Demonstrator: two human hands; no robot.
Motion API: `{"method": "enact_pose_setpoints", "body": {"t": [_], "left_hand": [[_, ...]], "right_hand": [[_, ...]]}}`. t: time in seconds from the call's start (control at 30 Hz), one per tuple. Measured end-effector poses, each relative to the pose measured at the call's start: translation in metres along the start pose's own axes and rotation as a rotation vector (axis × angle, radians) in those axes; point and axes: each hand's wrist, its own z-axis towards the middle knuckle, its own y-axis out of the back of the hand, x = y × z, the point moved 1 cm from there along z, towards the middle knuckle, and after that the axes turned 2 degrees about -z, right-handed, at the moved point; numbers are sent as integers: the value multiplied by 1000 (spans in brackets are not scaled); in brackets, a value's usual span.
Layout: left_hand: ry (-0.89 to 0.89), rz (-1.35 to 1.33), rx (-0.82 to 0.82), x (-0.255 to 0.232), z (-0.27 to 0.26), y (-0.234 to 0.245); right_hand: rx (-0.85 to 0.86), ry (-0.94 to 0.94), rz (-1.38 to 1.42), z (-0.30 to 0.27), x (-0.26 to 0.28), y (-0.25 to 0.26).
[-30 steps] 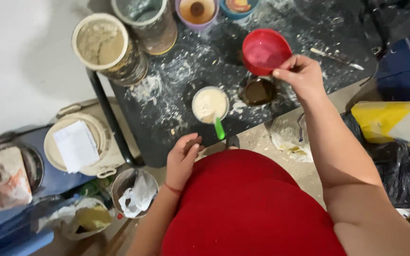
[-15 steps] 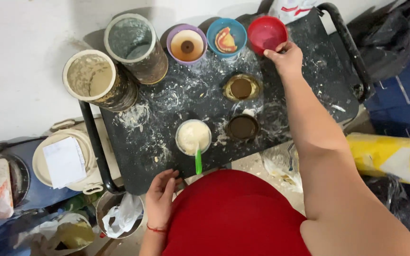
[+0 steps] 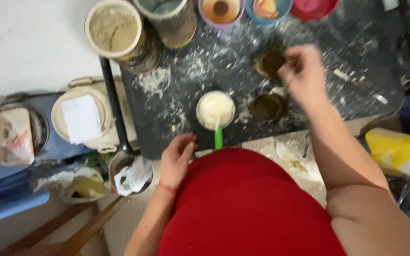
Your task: Mixing dental stone and applying it to a dental impression to create a prosthetic model
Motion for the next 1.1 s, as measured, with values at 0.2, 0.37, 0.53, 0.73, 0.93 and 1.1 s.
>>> {"method": "enact_pose_setpoints", "body": {"t": [0.2,0.37,0.53,0.73,0.93,1.1], "left_hand": [[-157,238,-51,-15,35,-3],[-347,290,95,-11,68,-11],[-328,394,269,-35,83,-13],[-345,488,354,-35,94,-16],[-353,521,375,-26,103,-17],[-282,493,362,-28,101,-17]], "right_hand": [[322,387,112,-104,89,-80],[237,332,85,-109,103,-98],[66,78,170,-101,76,-91],[129,14,304,-87,110,-73],[185,53,223,-77,143,-43],[256,374,135,-74,139,-74]]}}
